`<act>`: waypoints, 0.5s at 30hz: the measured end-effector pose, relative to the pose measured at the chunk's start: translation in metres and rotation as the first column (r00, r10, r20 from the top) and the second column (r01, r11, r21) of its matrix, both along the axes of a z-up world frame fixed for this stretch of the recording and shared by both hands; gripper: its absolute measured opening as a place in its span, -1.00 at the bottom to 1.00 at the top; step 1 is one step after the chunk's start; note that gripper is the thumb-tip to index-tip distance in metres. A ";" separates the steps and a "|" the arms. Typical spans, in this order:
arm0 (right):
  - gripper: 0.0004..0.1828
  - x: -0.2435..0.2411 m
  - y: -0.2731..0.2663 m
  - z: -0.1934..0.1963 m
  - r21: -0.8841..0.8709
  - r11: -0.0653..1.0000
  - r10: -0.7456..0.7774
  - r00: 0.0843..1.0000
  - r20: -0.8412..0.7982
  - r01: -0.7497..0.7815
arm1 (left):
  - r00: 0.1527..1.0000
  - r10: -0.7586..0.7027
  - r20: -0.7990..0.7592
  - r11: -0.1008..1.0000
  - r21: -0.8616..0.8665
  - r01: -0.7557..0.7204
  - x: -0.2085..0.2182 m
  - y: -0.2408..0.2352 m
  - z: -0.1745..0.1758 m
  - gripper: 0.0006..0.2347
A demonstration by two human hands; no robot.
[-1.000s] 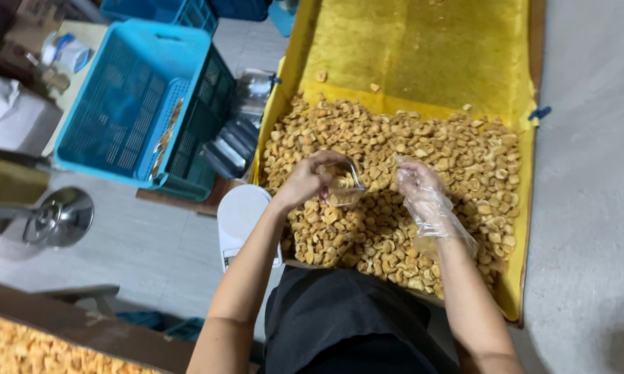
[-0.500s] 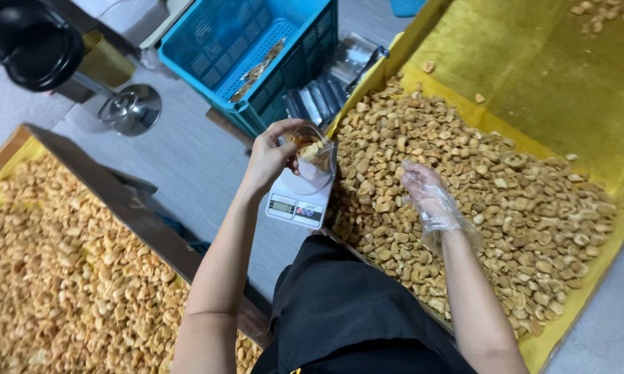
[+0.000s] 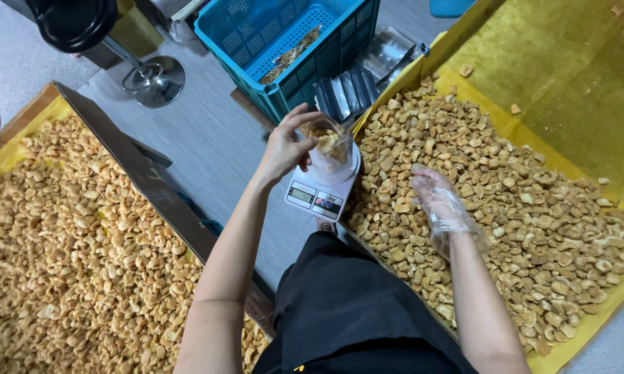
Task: The person fills small silver and clear plastic bags with snacks by hand and using a small scoop, weighs each bag on a digital scale, and places the filled bags into a blue crate.
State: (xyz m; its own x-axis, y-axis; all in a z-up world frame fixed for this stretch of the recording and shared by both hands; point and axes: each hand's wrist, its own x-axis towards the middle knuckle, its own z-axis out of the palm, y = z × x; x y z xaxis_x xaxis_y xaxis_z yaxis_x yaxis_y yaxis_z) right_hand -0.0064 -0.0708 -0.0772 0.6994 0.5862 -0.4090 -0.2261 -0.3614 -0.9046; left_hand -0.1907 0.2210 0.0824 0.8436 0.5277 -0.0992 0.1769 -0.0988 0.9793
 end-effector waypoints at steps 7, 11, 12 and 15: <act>-0.51 0.007 0.000 0.002 -0.004 1.000 0.023 1.000 -0.010 -0.023 | 0.996 -0.006 0.083 0.998 0.059 0.001 -0.017 0.004 0.028 -0.71; -0.50 0.009 0.005 0.001 -0.026 0.999 -0.032 0.999 -0.038 0.031 | 0.993 -0.009 0.114 0.999 0.054 0.003 -0.022 0.003 0.035 -0.71; -0.50 0.010 0.005 0.003 -0.028 0.999 -0.032 0.999 -0.038 0.031 | 0.994 -0.007 0.109 0.998 0.058 0.001 -0.022 0.003 0.036 -0.72; -0.50 0.012 0.003 0.010 0.002 0.999 -0.038 0.998 -0.047 0.039 | 0.995 -0.005 0.096 0.997 0.075 -0.002 -0.022 0.002 0.037 -0.72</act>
